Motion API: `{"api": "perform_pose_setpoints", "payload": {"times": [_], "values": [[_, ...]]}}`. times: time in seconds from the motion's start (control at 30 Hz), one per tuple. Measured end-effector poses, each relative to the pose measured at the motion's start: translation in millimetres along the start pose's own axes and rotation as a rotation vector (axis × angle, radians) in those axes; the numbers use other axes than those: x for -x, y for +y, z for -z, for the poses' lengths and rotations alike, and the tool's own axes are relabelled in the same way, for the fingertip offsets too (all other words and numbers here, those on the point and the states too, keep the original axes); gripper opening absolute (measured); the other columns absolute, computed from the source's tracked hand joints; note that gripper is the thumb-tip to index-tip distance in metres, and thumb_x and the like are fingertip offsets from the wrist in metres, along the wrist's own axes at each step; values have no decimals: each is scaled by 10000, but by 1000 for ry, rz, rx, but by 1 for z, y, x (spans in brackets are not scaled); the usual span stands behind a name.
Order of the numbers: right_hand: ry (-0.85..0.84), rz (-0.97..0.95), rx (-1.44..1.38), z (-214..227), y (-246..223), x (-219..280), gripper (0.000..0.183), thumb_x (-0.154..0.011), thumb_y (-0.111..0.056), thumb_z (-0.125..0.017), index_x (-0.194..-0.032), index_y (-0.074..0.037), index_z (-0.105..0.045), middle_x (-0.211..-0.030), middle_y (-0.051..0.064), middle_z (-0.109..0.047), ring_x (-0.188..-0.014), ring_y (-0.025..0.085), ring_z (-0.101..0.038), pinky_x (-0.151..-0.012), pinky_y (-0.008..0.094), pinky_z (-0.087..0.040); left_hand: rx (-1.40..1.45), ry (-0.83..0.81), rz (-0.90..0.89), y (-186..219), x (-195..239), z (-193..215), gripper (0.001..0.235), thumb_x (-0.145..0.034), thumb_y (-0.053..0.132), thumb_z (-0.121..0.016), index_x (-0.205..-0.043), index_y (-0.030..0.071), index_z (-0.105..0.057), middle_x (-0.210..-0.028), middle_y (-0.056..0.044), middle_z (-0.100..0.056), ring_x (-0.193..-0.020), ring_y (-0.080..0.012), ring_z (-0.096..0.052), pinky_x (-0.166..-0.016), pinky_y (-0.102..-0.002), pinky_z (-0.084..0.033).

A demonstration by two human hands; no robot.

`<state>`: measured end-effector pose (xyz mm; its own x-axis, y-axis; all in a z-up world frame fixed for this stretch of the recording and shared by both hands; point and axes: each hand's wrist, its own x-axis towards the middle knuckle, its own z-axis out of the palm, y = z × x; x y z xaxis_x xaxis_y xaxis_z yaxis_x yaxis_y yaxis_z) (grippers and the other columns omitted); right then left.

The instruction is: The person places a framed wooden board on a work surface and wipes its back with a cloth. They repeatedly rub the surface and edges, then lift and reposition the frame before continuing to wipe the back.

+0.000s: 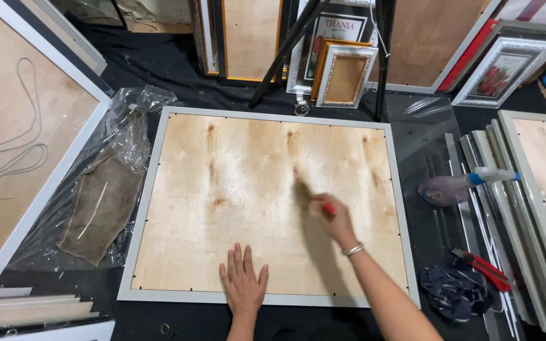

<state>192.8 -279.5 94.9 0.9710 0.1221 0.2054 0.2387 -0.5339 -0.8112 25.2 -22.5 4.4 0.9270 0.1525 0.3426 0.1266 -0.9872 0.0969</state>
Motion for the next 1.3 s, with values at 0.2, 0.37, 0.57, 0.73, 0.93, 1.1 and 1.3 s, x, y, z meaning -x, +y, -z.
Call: {"api": "perform_pose_setpoints", "payload": {"times": [0.2,0.37,0.57,0.73,0.93,1.1,1.3], "values": [[430,-235,546,27,119,-30,319,-811,-98,-768,-1125,-88,-709,-957,126,-726,-830,331,-645,-737,435,-521,-16,3,8,3,-5,7,825,-954,637,-344,-1647,211,-209,-1750,-26,-129,-1600,-213,-144,-1271,-485,-142],[-52,-5,279,-35,38,-36,498,-807,-41,-680,-1261,-241,-642,-946,75,-640,-881,309,-593,-743,385,-486,-20,1,1,3,-3,5,826,-939,629,-369,-1640,215,-227,-1751,-21,-128,-1601,-212,-143,-1271,-479,-144],[354,-199,603,52,90,-82,422,-905,-30,-601,-1194,-301,-747,-816,93,-671,-667,310,-606,-516,455,-414,-23,-7,15,3,-3,3,837,-924,631,-368,-1639,222,-217,-1756,-19,-109,-1606,-212,-123,-1274,-485,-133],[14,-83,420,-14,82,-52,570,-760,-65,-656,-1301,-242,-674,-1240,58,-735,-1042,298,-694,-853,384,-532,-50,8,1,4,-7,11,821,-924,626,-406,-1628,224,-273,-1729,-29,-210,-1590,-221,-199,-1260,-486,-194],[310,-137,549,63,79,-110,368,-938,-18,-595,-1153,-269,-755,-1086,97,-752,-758,344,-614,-533,463,-435,-48,11,7,5,-6,7,827,-908,626,-417,-1619,224,-283,-1726,-34,-219,-1588,-226,-207,-1261,-493,-195],[306,-497,543,51,110,-132,351,-872,-140,-731,-1206,-248,-725,-993,187,-650,-927,374,-616,-755,466,-557,-63,22,8,4,-5,4,817,-914,628,-413,-1613,220,-297,-1722,-35,-231,-1570,-228,-244,-1251,-491,-220],[111,-115,368,40,84,-160,220,-989,-252,-695,-1197,-292,-753,-975,46,-781,-815,289,-567,-707,384,-445,-70,33,-8,4,-7,4,812,-925,636,-394,-1608,204,-311,-1719,-49,-239,-1566,-234,-255,-1245,-498,-230]]}}
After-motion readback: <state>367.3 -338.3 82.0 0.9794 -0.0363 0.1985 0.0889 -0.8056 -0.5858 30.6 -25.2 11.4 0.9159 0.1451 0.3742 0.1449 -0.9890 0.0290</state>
